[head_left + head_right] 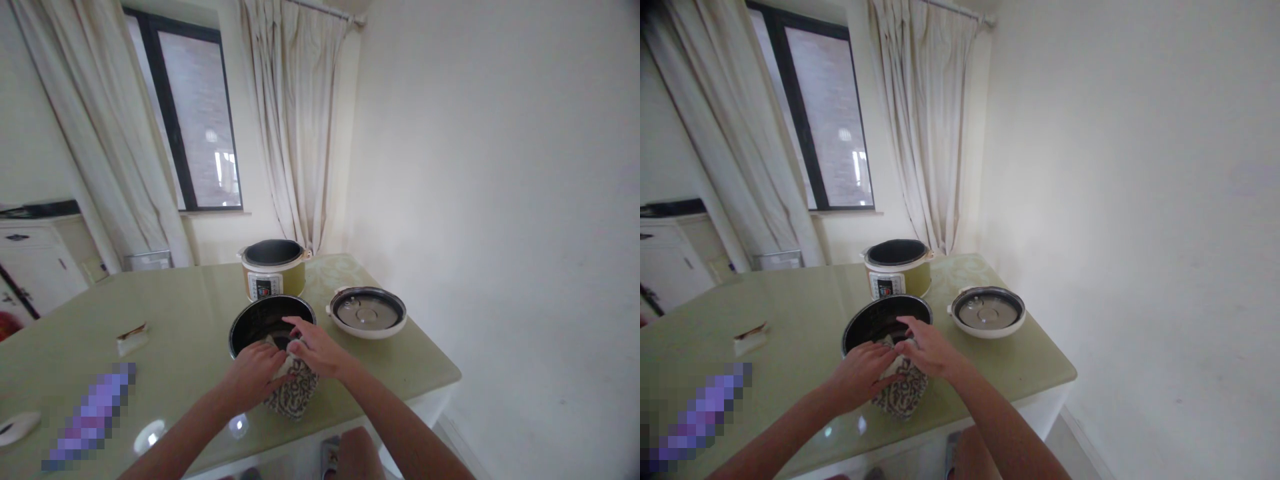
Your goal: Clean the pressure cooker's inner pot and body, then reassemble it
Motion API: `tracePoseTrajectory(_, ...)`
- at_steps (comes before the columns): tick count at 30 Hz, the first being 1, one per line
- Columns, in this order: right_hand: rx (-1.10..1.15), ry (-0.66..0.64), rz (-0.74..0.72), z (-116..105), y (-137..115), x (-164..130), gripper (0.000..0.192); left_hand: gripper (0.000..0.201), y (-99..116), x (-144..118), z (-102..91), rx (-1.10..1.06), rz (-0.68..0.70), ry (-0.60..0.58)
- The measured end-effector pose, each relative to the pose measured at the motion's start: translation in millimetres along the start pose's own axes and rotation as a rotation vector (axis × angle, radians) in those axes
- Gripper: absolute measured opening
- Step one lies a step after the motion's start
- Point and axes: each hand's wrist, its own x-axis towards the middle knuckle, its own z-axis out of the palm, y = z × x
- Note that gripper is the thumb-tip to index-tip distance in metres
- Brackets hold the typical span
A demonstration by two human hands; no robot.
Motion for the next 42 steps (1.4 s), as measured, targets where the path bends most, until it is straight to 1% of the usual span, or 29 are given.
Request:
tracePoseTrajectory(2, -0.016, 0.017, -0.033, -6.8, 8.8, 2.8, 0.081, 0.044, -16.3, -6.5, -5.3, -0.033, 0.068, -0.017)
tracePoseTrajectory(4, -0.018, 0.042, -0.034, -10.6, 13.6, 5.6, 0.081, 0.038, -29.2, -13.7, -15.2, -0.070, 0.115, -0.022)
tracePoseTrajectory(6, -0.048, 0.060, -0.009, -8.1, 12.0, 7.7, 0.076, 0.031, -33.7, -18.7, -25.2, -0.060, 0.101, -0.023)
tracePoseTrajectory(8, -0.174, 0.061, 0.033, 3.3, 3.2, 8.0, 0.068, 0.034, -27.9, -18.9, -30.3, 0.008, 0.022, -0.064)
tracePoseTrajectory(9, -0.267, 0.054, 0.051, 11.8, -3.2, 7.1, 0.062, 0.037, -22.0, -17.1, -30.0, 0.046, -0.025, -0.096)
tracePoseTrajectory(11, -0.439, 0.025, 0.072, 29.9, -16.5, 3.7, 0.047, 0.036, -9.5, -11.6, -24.5, 0.082, -0.091, -0.160)
tracePoseTrajectory(13, -0.503, -0.003, 0.056, 41.2, -24.7, -0.8, 0.039, 0.033, -4.0, -7.3, -16.2, 0.066, -0.106, -0.173)
tracePoseTrajectory(14, -0.494, -0.005, 0.044, 41.7, -25.4, -2.7, 0.038, 0.034, -6.1, -6.7, -12.5, 0.054, -0.088, -0.161)
tracePoseTrajectory(15, -0.476, -0.002, 0.031, 38.3, -23.6, -4.0, 0.040, 0.036, -12.0, -7.3, -9.7, 0.045, -0.054, -0.143)
tracePoseTrajectory(16, -0.456, 0.001, 0.016, 31.4, -19.5, -4.7, 0.046, 0.039, -20.9, -8.8, -7.9, 0.037, -0.005, -0.124)
tracePoseTrajectory(18, -0.420, -0.016, -0.015, 11.7, -7.6, -4.0, 0.059, 0.043, -43.7, -13.2, -6.8, 0.016, 0.096, -0.067)
tracePoseTrajectory(20, -0.392, -0.047, -0.039, -5.6, 3.4, -1.9, 0.054, 0.041, -62.4, -15.7, -6.4, -0.010, 0.140, 0.001)
tracePoseTrajectory(21, -0.392, -0.050, -0.042, -9.6, 6.3, -0.9, 0.050, 0.041, -66.6, -15.2, -5.4, -0.018, 0.134, 0.028)
tracePoseTrajectory(22, -0.404, -0.040, -0.035, -9.4, 6.7, -0.3, 0.047, 0.041, -66.4, -13.3, -3.5, -0.016, 0.118, 0.043)
tracePoseTrajectory(23, -0.425, -0.023, -0.021, -4.8, 4.7, -0.2, 0.046, 0.040, -61.7, -10.2, -0.7, -0.003, 0.097, 0.048)
tracePoseTrajectory(25, -0.464, 0.008, 0.003, 14.2, -4.2, -2.1, 0.048, 0.035, -42.2, -1.6, 6.8, 0.047, 0.035, 0.040)
tracePoseTrajectory(27, -0.456, 0.024, 0.009, 35.1, -13.1, -6.6, 0.055, 0.025, -19.6, 6.0, 13.7, 0.087, -0.014, 0.023)
tracePoseTrajectory(28, -0.439, 0.025, 0.002, 41.7, -14.9, -9.5, 0.059, 0.022, -11.4, 7.8, 15.6, 0.096, -0.017, 0.019)
tracePoseTrajectory(29, -0.421, 0.026, -0.011, 43.7, -14.2, -12.4, 0.066, 0.022, -6.9, 7.7, 16.0, 0.095, 0.001, 0.018)
tracePoseTrajectory(30, -0.401, 0.029, -0.027, 40.7, -10.9, -15.2, 0.072, 0.025, -6.8, 5.9, 14.8, 0.085, 0.044, 0.021)
tracePoseTrajectory(31, -0.378, 0.032, -0.049, 33.2, -5.3, -17.9, 0.075, 0.031, -10.9, 2.5, 12.2, 0.068, 0.101, 0.033)
tracePoseTrajectory(33, -0.301, 0.045, -0.097, 9.9, 9.0, -22.1, 0.077, 0.042, -28.2, -6.3, 4.9, 0.022, 0.203, 0.074)
tracePoseTrajectory(35, -0.220, 0.077, -0.113, -10.7, 19.8, -24.4, 0.078, 0.046, -46.8, -12.8, -1.0, -0.020, 0.244, 0.118)
tracePoseTrajectory(36, -0.207, 0.088, -0.109, -15.4, 21.3, -24.7, 0.077, 0.046, -52.4, -13.8, -1.9, -0.028, 0.237, 0.138)
tracePoseTrajectory(37, -0.219, 0.098, -0.097, -15.0, 19.8, -24.6, 0.075, 0.045, -54.0, -12.9, -1.2, -0.026, 0.220, 0.153)
tracePoseTrajectory(38, -0.251, 0.102, -0.082, -9.6, 15.4, -24.2, 0.072, 0.045, -51.3, -10.4, 1.1, -0.012, 0.197, 0.163)
tracePoseTrajectory(40, -0.332, 0.096, -0.058, 11.7, 1.4, -23.0, 0.065, 0.039, -35.3, -2.2, 8.6, 0.042, 0.135, 0.164)
tracePoseTrajectory(42, -0.367, 0.090, -0.049, 33.9, -11.0, -21.7, 0.066, 0.031, -14.6, 5.4, 15.4, 0.097, 0.083, 0.136)
